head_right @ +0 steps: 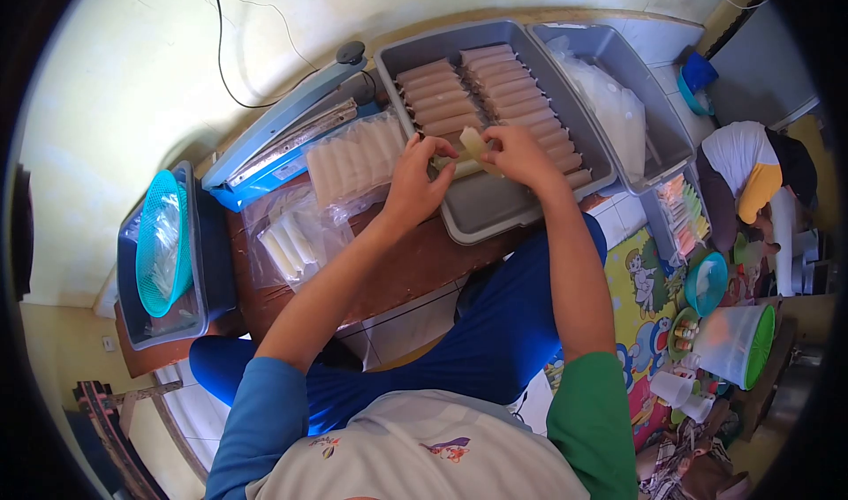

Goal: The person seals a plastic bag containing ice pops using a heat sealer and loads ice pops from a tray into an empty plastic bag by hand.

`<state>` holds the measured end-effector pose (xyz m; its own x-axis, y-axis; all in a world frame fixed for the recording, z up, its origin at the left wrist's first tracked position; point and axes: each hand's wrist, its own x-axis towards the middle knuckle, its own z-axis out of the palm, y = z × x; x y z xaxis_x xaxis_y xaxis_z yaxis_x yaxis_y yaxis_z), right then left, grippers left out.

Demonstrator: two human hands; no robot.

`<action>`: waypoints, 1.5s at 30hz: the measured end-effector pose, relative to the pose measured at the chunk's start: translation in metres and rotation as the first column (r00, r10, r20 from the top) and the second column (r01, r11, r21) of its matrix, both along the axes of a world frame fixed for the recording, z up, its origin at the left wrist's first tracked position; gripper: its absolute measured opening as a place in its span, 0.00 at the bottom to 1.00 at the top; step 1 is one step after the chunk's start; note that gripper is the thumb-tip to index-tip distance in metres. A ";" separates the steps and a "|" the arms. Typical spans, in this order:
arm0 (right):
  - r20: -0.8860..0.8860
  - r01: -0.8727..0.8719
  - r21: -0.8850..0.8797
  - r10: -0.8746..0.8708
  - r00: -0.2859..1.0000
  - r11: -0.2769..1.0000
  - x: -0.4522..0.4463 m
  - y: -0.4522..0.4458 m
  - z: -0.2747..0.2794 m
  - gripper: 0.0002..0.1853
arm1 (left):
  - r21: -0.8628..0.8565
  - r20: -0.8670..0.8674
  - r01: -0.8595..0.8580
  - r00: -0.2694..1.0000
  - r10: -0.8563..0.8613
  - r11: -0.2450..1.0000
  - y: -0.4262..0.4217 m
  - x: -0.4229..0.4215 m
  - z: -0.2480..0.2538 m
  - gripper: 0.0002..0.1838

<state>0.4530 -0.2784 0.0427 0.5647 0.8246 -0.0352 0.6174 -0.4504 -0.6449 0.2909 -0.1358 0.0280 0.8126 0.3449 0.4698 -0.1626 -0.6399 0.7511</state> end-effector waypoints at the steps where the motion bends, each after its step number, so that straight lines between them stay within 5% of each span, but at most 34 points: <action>1: -0.079 0.000 0.132 0.011 0.997 0.991 -0.004 0.001 0.006 0.11 | -0.082 -0.027 0.011 1.000 -0.014 0.997 -0.002 -0.004 0.003 0.11; 2: -0.078 -0.003 0.132 0.013 0.997 0.991 -0.008 0.000 0.013 0.11 | -0.082 -0.026 0.009 1.000 -0.011 0.997 -0.003 -0.007 0.005 0.11; 4: -0.588 0.156 0.203 -0.008 0.809 0.967 -0.018 -0.005 0.032 0.09 | -0.297 0.006 0.003 1.000 -0.002 0.955 -0.008 -0.014 0.011 0.15; 10: -0.773 0.207 0.439 0.250 0.583 0.874 -0.051 -0.003 0.040 0.08 | -0.304 0.030 0.016 1.000 -0.007 0.953 -0.010 -0.041 0.027 0.18; 23: -0.786 0.038 0.490 0.422 0.451 0.871 -0.126 0.013 0.036 0.18 | -0.491 -0.190 -0.044 0.980 -0.058 0.870 0.019 -0.156 0.027 0.17; 25: -0.776 0.014 0.430 0.362 0.517 0.903 -0.133 0.016 0.037 0.16 | -0.445 -0.247 -0.067 0.968 -0.051 0.893 0.023 -0.175 0.026 0.17; 29: -0.827 0.007 0.393 0.351 0.439 0.919 -0.156 0.017 0.029 0.11 | -0.389 -0.262 -0.144 0.964 0.041 0.910 0.024 -0.207 0.028 0.15; 34: -0.892 -0.120 0.192 0.224 0.392 0.974 -0.187 0.020 0.019 0.08 | -0.104 -0.192 -0.098 0.978 0.077 0.990 0.027 -0.236 0.012 0.14; 38: -0.882 -0.256 0.121 0.222 0.415 0.959 -0.200 0.022 0.016 0.17 | -0.076 -0.165 -0.068 0.985 0.055 0.995 0.026 -0.249 0.000 0.14; 45: -0.794 -0.450 -0.034 0.250 0.554 0.892 -0.213 0.021 0.005 0.16 | -0.060 -0.144 -0.002 0.990 -0.007 0.998 0.026 -0.255 -0.010 0.13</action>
